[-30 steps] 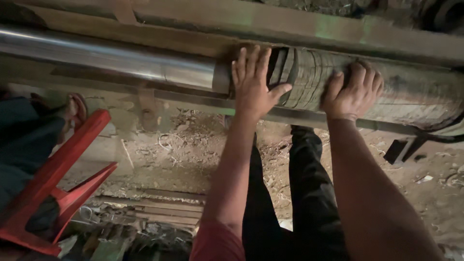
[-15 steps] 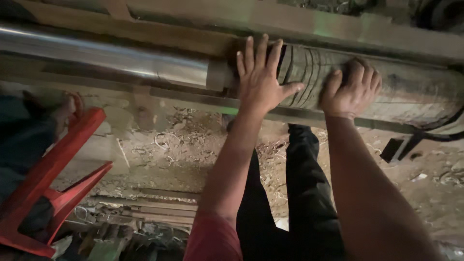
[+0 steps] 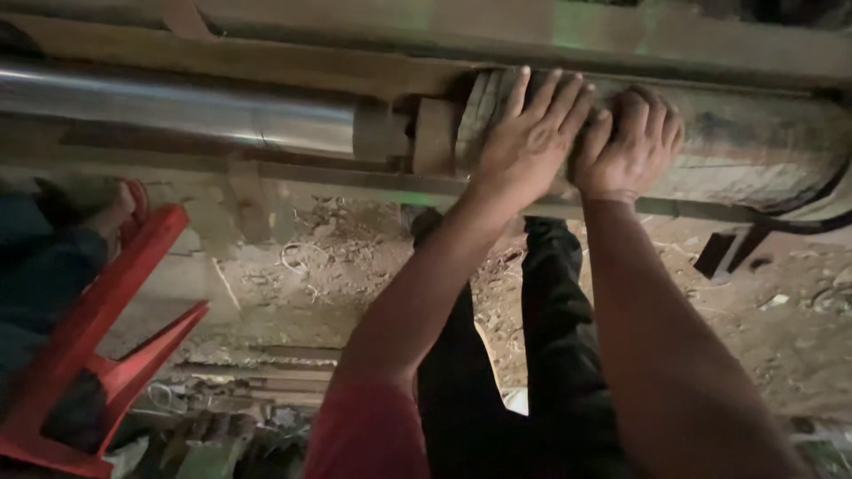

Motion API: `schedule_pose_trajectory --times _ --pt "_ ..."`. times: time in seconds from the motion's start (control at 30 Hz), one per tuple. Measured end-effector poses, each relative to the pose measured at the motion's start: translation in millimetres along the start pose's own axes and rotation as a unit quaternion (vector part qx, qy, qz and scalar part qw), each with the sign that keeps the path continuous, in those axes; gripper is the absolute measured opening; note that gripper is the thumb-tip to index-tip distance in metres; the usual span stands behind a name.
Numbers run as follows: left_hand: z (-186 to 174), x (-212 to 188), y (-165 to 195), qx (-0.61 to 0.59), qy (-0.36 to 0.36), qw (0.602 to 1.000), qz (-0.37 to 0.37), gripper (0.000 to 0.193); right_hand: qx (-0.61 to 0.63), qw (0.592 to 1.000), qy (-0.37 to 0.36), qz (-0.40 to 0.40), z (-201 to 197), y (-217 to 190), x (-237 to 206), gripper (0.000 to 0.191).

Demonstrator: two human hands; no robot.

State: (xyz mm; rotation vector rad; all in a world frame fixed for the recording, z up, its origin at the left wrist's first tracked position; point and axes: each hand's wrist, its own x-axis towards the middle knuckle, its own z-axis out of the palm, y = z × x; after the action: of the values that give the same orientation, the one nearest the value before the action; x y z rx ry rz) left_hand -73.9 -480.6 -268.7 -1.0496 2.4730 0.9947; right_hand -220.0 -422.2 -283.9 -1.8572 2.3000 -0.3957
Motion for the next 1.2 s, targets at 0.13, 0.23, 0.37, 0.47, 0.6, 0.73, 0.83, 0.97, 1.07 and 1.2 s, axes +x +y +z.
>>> schedule_pose_trajectory --times 0.13,0.23,0.37,0.47,0.6,0.73,0.83,0.97,1.07,1.2 --pt "7.1 7.2 -12.8 0.143 0.062 0.988 0.014 0.092 -0.005 1.000 0.011 0.001 0.0 -1.7 2.3 0.037" --pt "-1.7 0.2 -19.7 0.090 -0.050 0.995 0.003 0.115 0.005 1.000 0.016 -0.004 -0.3 -1.9 2.6 0.037" --pt "-20.5 -14.8 -24.8 0.029 -0.101 0.994 -0.022 0.128 0.005 1.000 0.007 -0.001 -1.4 -1.1 1.6 0.038" --pt "-26.1 -24.4 -26.7 0.025 -0.086 0.996 -0.016 0.125 0.003 1.000 0.004 0.009 -0.3 -1.5 1.8 0.037" --pt "-12.3 -35.0 -15.1 -0.004 -0.048 0.995 -0.090 0.118 0.004 1.000 0.010 0.009 -0.2 -1.9 2.7 0.034" --pt "14.9 -56.6 -2.8 -0.106 0.196 0.944 -0.242 0.100 0.012 1.000 0.001 0.003 -3.6 -1.6 2.9 0.031" --pt "28.6 -74.2 -16.0 -0.129 0.266 0.897 -0.329 0.095 0.009 1.000 -0.008 0.011 -4.5 -2.2 2.8 0.033" --pt "31.9 -75.8 -33.6 -0.101 0.222 0.911 -0.333 0.115 -0.001 1.000 0.000 0.008 -3.2 -2.7 3.0 0.033" --pt "31.5 -59.3 -24.4 -0.111 0.202 0.925 -0.303 0.132 0.002 1.000 -0.004 0.009 -2.9 -2.0 1.8 0.037" --pt "38.5 -48.3 -12.7 -0.112 0.248 0.876 -0.399 0.130 0.001 1.000 0.001 0.003 -0.6 -0.9 0.6 0.040"
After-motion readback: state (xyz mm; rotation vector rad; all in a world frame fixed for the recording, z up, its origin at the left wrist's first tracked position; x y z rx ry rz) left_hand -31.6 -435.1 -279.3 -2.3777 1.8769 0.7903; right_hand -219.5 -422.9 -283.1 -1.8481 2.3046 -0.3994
